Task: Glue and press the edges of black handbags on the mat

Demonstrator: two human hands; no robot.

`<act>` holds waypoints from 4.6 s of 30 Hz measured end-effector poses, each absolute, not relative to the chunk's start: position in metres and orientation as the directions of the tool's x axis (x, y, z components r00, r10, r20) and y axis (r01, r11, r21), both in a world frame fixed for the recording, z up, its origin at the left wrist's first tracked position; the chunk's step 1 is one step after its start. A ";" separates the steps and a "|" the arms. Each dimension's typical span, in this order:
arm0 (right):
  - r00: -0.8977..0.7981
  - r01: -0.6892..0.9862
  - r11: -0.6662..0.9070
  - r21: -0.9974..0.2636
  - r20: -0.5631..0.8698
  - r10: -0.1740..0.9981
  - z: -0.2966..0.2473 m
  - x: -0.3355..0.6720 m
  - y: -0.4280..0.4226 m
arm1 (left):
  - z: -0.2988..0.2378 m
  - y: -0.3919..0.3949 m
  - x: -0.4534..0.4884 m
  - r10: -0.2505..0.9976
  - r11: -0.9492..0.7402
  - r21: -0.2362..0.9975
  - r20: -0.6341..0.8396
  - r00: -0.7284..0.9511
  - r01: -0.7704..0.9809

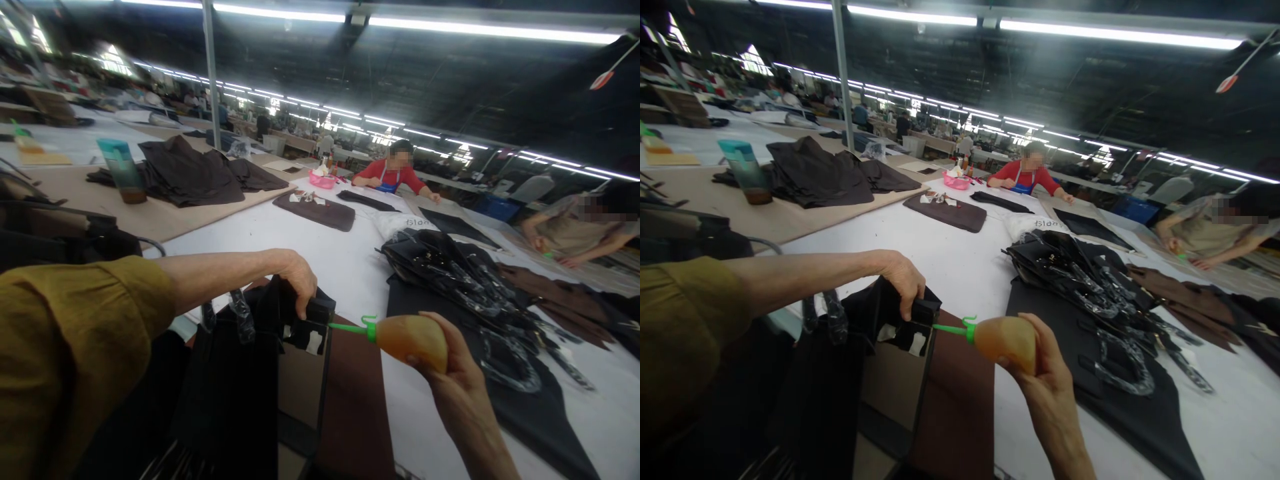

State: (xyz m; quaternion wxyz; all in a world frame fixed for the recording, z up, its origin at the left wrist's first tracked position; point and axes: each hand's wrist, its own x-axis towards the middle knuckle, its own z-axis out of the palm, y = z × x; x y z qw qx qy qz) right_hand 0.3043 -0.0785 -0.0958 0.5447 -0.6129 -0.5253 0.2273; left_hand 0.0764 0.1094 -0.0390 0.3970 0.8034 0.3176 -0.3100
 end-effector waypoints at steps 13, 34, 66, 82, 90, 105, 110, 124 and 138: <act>0.330 0.294 0.131 -0.947 0.229 0.916 -0.100 0.306 -0.074 | -0.038 0.108 0.075 0.250 -0.534 0.445 -0.729 0.637 0.719; 0.255 0.318 0.088 -0.944 0.174 0.951 -0.120 0.312 -0.111 | -0.037 0.103 0.075 0.291 -0.509 0.412 -0.744 0.601 0.756; 0.139 -0.026 -0.204 -0.979 -0.205 0.969 -0.131 0.301 -0.146 | 0.003 0.080 0.060 0.290 -0.510 0.416 -0.741 0.606 0.753; 0.294 -0.300 0.001 -0.954 -0.092 0.951 -0.144 0.286 -0.106 | 0.035 0.045 0.058 0.712 -0.680 -0.048 -0.286 0.642 0.732; 0.378 -0.047 0.040 -0.998 0.019 0.925 -0.169 0.292 -0.076 | -0.024 0.038 0.052 0.696 -0.686 0.119 -0.177 0.695 0.718; 0.380 0.079 0.063 -0.995 0.088 0.921 -0.184 0.291 -0.041 | -0.048 0.041 0.039 0.707 -0.681 0.179 -0.093 0.701 0.710; 0.357 0.071 0.027 -0.997 0.051 0.933 -0.184 0.292 -0.046 | -0.049 0.034 0.034 0.678 -0.709 0.184 -0.089 0.730 0.681; 0.336 0.074 -0.097 -0.992 -0.067 0.939 -0.173 0.290 -0.063 | -0.053 0.020 0.027 0.679 -0.679 0.274 -0.117 0.724 0.681; 0.321 0.057 -0.142 -0.988 -0.116 0.940 -0.170 0.289 -0.070 | -0.066 0.002 0.013 0.654 -0.672 0.361 -0.119 0.747 0.646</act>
